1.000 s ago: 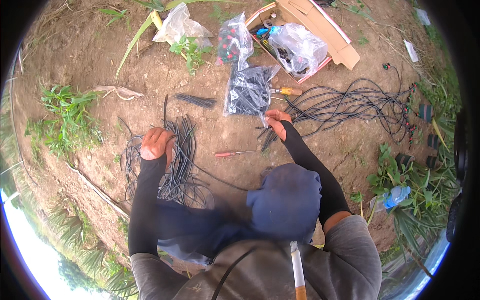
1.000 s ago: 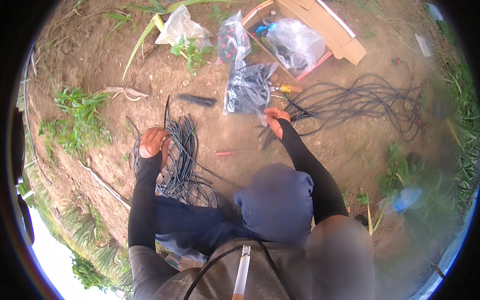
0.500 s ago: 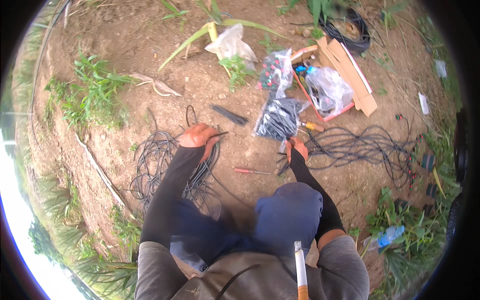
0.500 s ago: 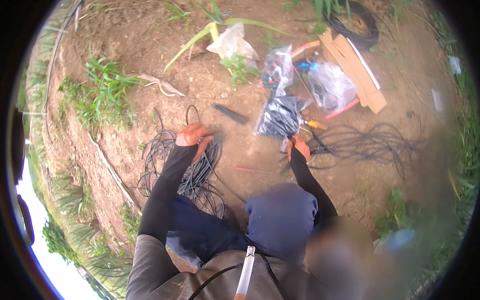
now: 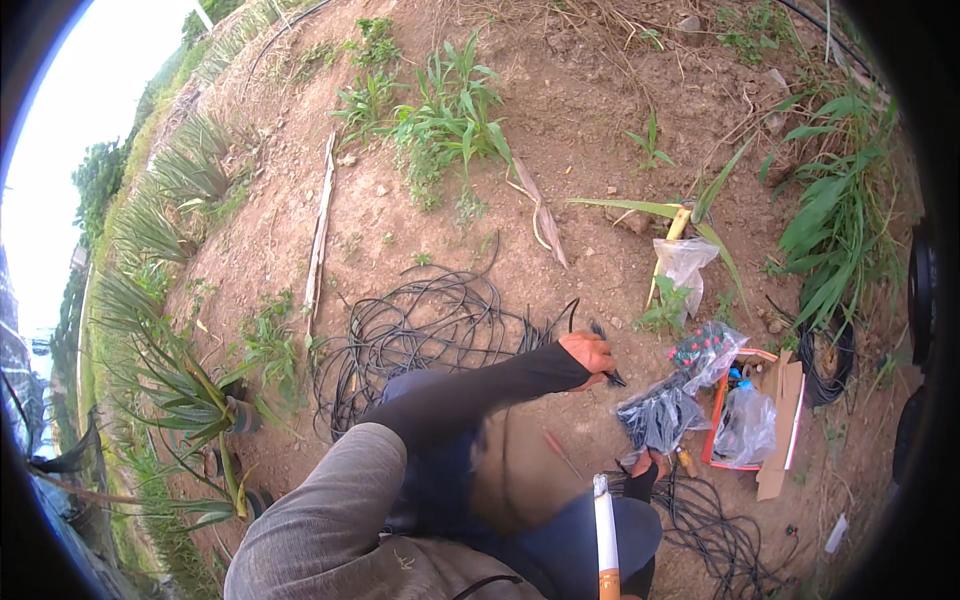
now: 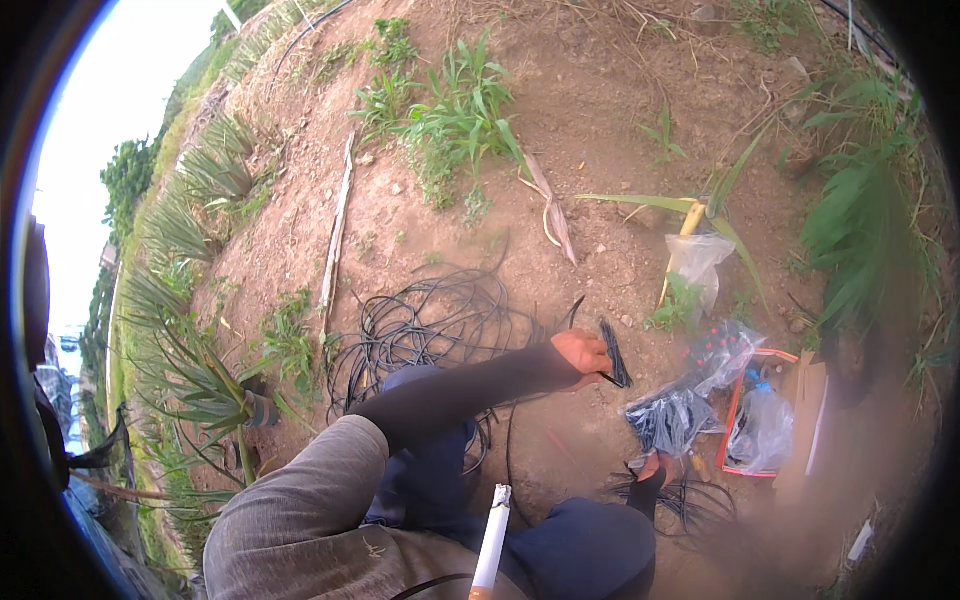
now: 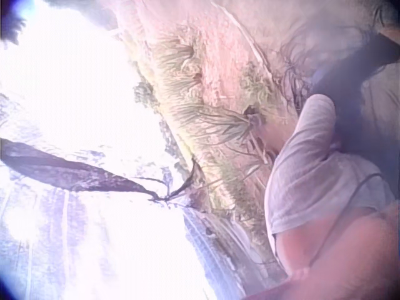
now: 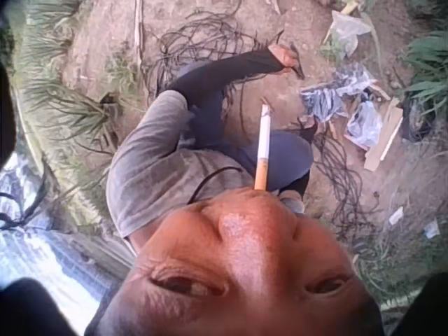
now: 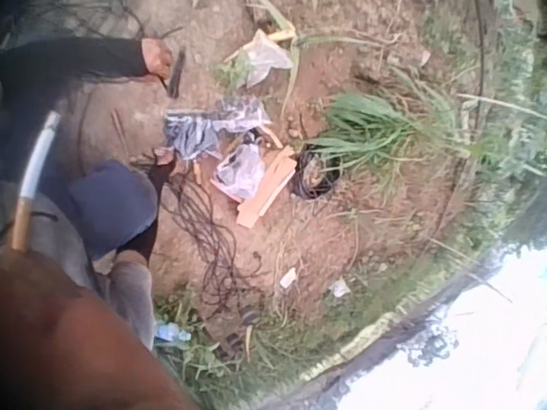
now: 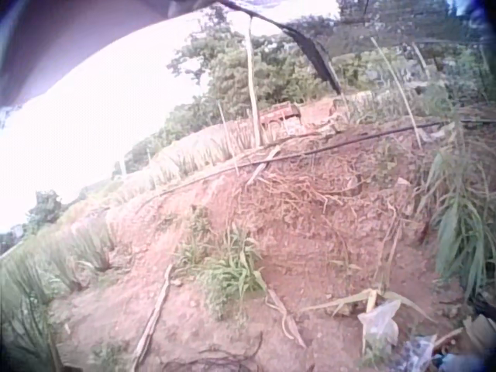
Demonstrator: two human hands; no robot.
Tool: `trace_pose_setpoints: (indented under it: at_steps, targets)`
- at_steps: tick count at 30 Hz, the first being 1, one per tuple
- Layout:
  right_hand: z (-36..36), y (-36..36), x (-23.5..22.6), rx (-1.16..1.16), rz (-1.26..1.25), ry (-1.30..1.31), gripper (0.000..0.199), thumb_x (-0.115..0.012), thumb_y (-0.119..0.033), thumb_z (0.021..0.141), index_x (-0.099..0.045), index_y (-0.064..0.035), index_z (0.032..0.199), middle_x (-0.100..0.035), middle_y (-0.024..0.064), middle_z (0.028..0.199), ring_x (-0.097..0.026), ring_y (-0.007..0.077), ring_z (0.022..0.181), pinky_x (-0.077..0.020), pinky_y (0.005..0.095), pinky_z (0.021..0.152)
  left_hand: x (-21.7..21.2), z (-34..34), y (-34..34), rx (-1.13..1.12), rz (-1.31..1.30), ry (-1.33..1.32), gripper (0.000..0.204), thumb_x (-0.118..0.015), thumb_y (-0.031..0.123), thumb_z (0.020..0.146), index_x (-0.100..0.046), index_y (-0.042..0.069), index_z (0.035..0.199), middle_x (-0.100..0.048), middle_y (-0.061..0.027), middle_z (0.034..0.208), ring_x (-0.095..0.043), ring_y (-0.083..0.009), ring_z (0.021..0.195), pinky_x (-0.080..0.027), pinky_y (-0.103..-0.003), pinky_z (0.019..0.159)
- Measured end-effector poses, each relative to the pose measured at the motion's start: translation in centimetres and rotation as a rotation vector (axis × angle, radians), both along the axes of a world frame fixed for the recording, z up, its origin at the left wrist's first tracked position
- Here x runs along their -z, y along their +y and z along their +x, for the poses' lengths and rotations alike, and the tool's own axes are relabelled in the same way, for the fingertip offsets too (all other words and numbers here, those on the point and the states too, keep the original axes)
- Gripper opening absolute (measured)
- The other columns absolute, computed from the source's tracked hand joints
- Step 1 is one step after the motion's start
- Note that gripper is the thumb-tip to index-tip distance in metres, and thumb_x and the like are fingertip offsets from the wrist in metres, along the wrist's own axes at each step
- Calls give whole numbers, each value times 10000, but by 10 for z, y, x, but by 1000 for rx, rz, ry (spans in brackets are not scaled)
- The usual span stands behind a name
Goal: The person sits on the ground in a garden and assembles an irrigation system. They use pliers to strip the ends of black wires and attach small green and black plastic connectors to join the wires together.
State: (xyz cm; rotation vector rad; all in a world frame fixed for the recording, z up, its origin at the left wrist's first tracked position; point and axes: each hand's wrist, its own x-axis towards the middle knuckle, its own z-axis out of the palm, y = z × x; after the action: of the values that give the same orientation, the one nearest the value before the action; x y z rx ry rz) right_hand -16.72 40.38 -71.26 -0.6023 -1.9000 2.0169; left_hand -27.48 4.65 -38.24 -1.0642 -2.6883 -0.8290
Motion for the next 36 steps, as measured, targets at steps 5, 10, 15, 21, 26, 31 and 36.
trace_pose_setpoints:
  at_steps: [5,10,15,21,26,31,36]
  targets:
    - [11,-9,-55,-48,-124,-396,194,-628,-48,762,-626,1,950,-582,49,728,-519,137,583,-441,262,525,6,17,-7,-68,10,-12,198,-711,184,695,-622,118,859,-582,-70,842,-601,-287,819,-476,-417,717]
    - [21,-11,-97,87,-82,-253,219,-624,-29,791,-606,-2,1008,-570,71,792,-525,158,663,-446,273,578,-21,14,-1,-60,128,-56,189,-685,168,731,-624,110,900,-580,-94,839,-609,-318,797,-483,-436,698]
    - [47,2,-108,122,549,-85,245,-593,-101,850,-584,13,1067,-582,126,951,-568,251,858,-495,340,751,-41,14,3,-110,291,-188,173,-620,145,811,-606,103,978,-596,-127,873,-618,-342,829,-486,-445,712]
    - [37,39,-156,181,-243,94,240,-523,-126,902,-514,-7,1111,-563,130,1060,-587,232,880,-517,305,747,-52,3,5,-88,466,-424,161,-540,168,900,-585,72,1020,-600,-114,874,-608,-282,805,-466,-392,716]
    - [19,38,-282,-276,-703,221,236,-542,-136,923,-521,-35,1136,-553,60,1062,-546,143,880,-486,254,713,-76,8,9,-5,516,-621,241,-468,228,961,-579,69,1104,-601,-92,898,-573,-186,861,-441,-337,771]
    - [-20,-18,-418,-338,-609,182,384,-583,-52,894,-493,-8,1265,-546,61,1066,-534,127,879,-467,251,757,-71,8,25,76,636,-613,296,-446,244,975,-591,51,1147,-618,-116,1027,-563,-187,970,-430,-328,862]
    - [-37,-90,-503,-602,-310,176,447,-612,33,840,-485,-7,1267,-567,96,1080,-560,137,912,-478,255,777,-74,13,18,38,711,-630,355,-463,270,983,-572,42,1231,-638,-112,1105,-579,-166,971,-448,-319,862]
